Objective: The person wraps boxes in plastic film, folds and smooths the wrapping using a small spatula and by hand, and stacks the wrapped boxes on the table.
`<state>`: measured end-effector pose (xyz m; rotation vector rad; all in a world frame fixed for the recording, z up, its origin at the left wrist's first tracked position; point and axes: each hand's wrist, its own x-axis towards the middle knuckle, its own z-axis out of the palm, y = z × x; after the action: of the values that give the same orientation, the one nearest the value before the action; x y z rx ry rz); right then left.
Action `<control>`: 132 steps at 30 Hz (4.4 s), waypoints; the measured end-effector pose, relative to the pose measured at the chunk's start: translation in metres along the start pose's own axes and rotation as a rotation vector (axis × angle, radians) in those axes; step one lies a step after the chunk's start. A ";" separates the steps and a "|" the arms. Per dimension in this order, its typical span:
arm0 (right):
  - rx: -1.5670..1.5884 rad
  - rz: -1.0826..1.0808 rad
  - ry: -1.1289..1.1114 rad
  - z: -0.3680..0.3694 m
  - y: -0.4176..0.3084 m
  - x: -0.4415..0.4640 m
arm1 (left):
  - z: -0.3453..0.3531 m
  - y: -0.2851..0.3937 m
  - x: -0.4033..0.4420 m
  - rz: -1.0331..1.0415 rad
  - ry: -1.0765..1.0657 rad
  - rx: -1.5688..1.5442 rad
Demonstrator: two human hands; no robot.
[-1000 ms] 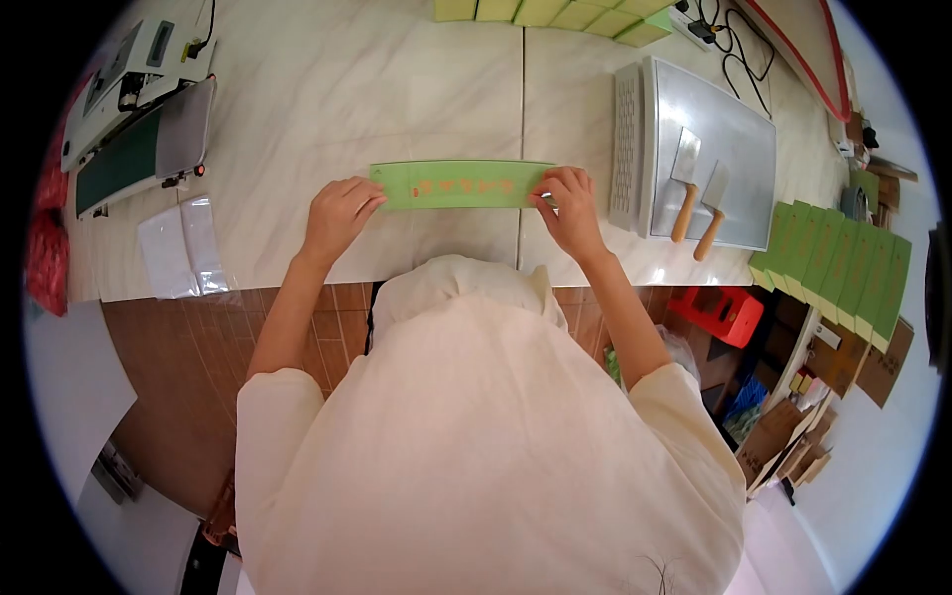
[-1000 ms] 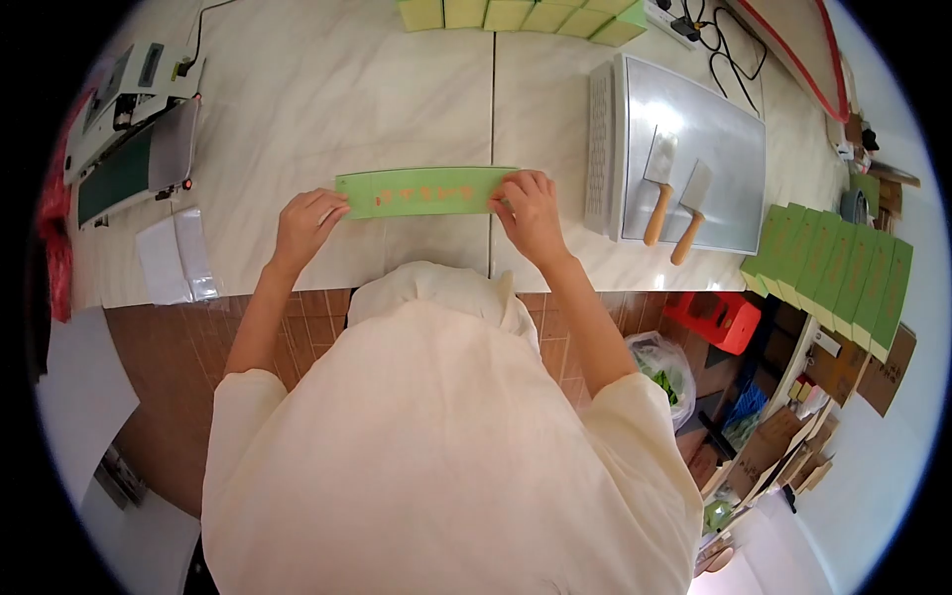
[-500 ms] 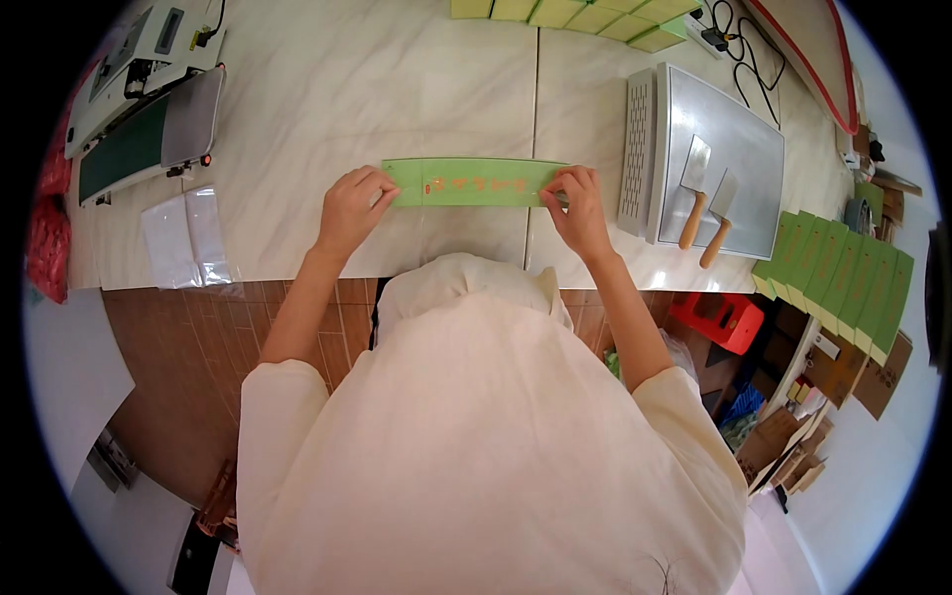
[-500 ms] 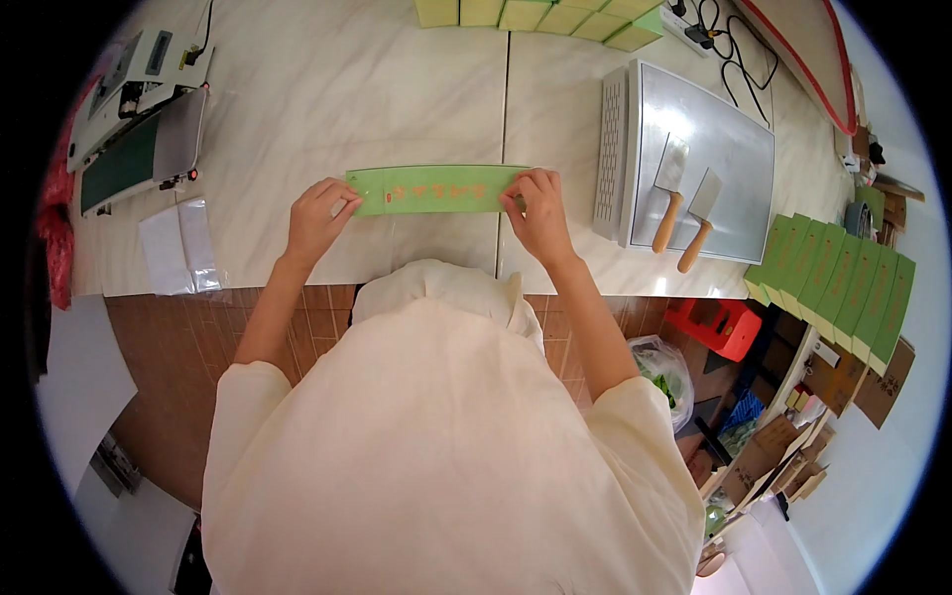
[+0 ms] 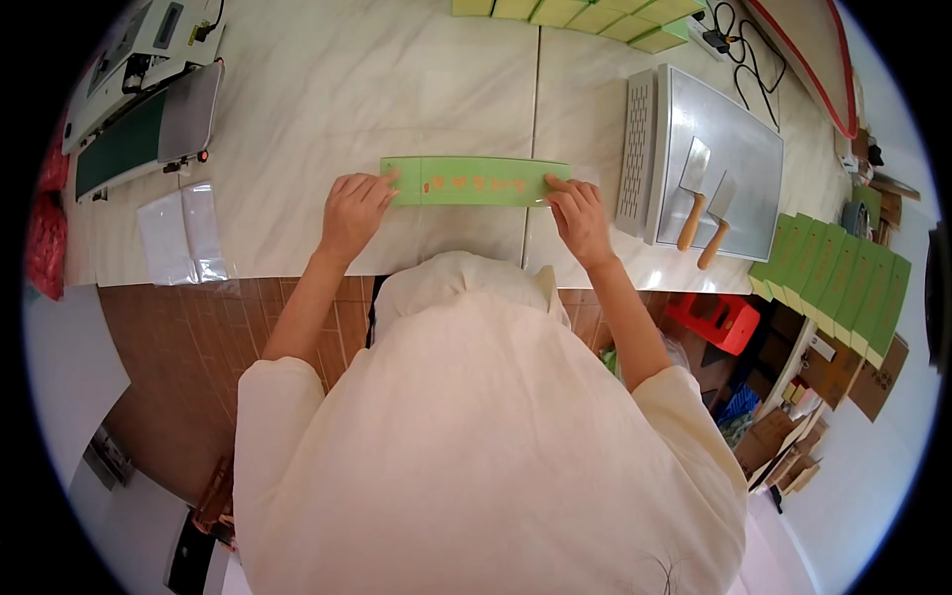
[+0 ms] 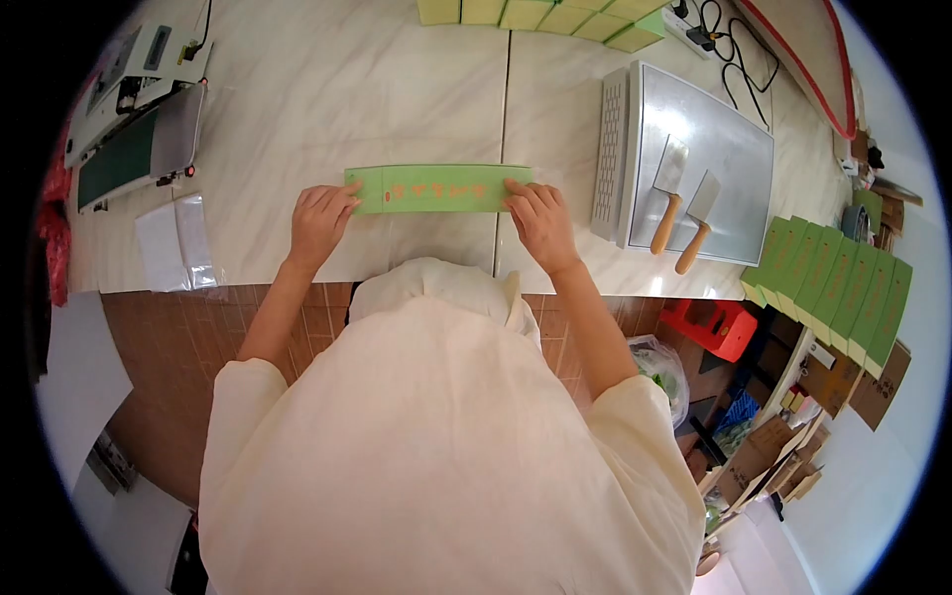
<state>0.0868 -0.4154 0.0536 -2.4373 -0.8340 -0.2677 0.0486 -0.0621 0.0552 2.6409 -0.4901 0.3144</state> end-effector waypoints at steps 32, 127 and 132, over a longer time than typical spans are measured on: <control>-0.188 0.302 0.112 0.003 -0.014 0.023 | 0.003 0.014 0.007 -0.315 0.068 -0.167; 0.911 1.198 0.272 0.023 0.018 -0.019 | 0.004 0.023 0.049 -0.419 -0.216 -0.021; 0.932 1.182 0.292 0.024 0.019 -0.021 | 0.006 0.021 0.048 -0.416 -0.216 -0.016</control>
<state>0.0828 -0.4253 0.0180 -1.5535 0.5744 0.1919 0.0853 -0.0967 0.0724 2.6898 0.0010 -0.1039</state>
